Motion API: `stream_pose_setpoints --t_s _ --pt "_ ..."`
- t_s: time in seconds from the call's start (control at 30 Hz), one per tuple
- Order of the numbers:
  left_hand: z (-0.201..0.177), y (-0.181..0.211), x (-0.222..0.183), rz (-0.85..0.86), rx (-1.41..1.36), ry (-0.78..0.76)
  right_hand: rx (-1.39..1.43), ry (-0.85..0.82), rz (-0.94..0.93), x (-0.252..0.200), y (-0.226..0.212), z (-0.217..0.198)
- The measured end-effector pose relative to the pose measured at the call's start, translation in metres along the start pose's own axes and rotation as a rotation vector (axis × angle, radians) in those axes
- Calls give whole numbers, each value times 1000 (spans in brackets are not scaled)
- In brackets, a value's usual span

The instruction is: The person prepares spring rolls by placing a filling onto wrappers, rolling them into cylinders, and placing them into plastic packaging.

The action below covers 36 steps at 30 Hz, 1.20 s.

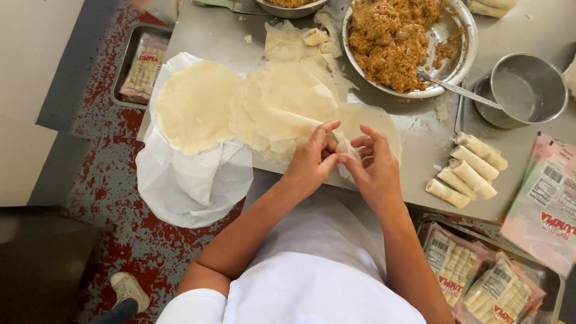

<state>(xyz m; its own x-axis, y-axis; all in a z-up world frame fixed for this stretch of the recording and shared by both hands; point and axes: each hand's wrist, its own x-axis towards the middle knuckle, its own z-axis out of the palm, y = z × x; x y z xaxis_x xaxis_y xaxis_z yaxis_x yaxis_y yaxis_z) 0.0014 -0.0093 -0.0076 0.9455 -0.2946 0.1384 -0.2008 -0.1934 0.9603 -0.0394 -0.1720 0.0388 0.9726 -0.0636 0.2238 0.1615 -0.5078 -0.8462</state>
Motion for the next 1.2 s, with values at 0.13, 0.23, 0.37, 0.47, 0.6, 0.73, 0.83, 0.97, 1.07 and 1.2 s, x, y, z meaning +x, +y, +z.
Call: stream_pose_setpoints --t_s 0.13,0.23,0.37,0.47,0.6,0.73,0.83,0.97,1.07,1.2 --pt "-13 13 -5 42 45 -22 -39 24 5 13 37 -7" --pt "-26 18 -3 68 179 22 -86 200 -82 24 45 -17" --pt "-23 44 7 138 425 -30 49 89 -32 18 31 -14" --pt "-13 18 31 166 499 -49 163 29 45 17 36 -17" --pt "-19 14 45 179 405 29 195 99 240 12 43 -47" --pt "-1 13 43 217 371 -41 78 -78 266 20 18 -50" --pt "8 21 42 239 349 -54 67 -64 196 33 23 -38" --pt "-16 41 28 200 330 -25 194 93 171 32 62 -31" --pt "-21 57 31 257 402 -39 290 104 138 35 33 -29" --pt "-4 37 43 261 382 -7 255 73 112 28 13 -20"
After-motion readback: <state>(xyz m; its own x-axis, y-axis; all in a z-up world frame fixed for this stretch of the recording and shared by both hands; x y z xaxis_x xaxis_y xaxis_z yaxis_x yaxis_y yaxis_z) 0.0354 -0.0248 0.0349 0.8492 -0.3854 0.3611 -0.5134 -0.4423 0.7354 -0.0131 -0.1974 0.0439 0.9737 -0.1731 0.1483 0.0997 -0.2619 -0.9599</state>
